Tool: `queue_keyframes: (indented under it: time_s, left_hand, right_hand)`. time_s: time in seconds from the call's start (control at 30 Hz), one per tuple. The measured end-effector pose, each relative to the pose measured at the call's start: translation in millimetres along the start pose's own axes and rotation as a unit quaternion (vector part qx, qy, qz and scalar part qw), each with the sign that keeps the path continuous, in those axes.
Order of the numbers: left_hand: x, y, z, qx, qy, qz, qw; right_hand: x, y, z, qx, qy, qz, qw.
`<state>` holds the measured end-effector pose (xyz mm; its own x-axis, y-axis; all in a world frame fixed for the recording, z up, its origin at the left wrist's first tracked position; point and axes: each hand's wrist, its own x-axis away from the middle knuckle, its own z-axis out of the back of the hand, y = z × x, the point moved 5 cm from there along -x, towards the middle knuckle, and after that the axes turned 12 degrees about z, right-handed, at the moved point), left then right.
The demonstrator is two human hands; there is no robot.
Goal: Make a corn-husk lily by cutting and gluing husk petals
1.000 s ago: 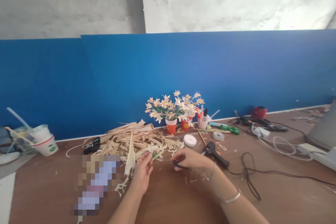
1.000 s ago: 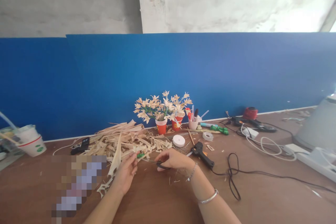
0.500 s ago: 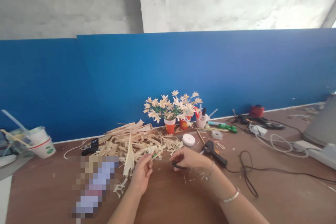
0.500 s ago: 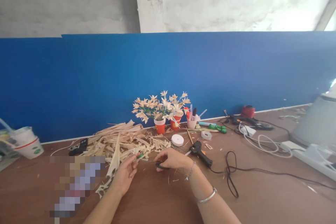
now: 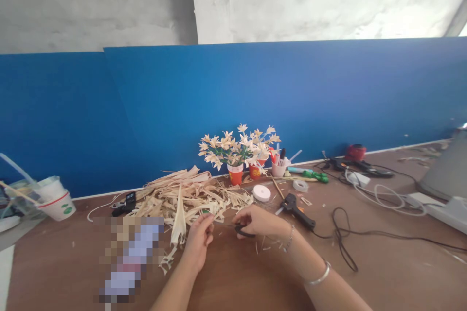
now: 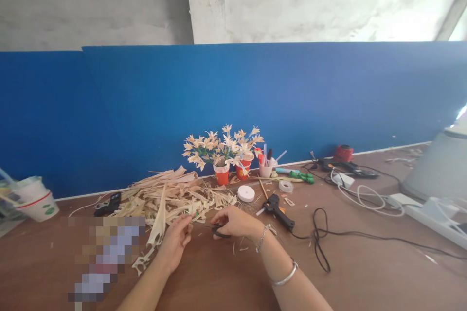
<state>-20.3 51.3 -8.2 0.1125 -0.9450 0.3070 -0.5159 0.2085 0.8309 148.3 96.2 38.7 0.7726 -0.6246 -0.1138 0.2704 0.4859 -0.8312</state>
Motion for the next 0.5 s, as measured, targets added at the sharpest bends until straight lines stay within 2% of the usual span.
queue_keyframes:
  time_s: [0.3, 0.5]
  left_hand:
    - [2.1, -0.2, -1.3, 0.006, 0.001, 0.02, 1.0]
    - [2.9, -1.4, -0.5, 0.011, 0.005, 0.035, 0.999]
  right_hand:
    - [1.2, -5.7, -1.7, 0.007, -0.016, 0.011, 1.0]
    - [-0.2, -0.7, -0.7, 0.008, -0.016, 0.021, 1.0]
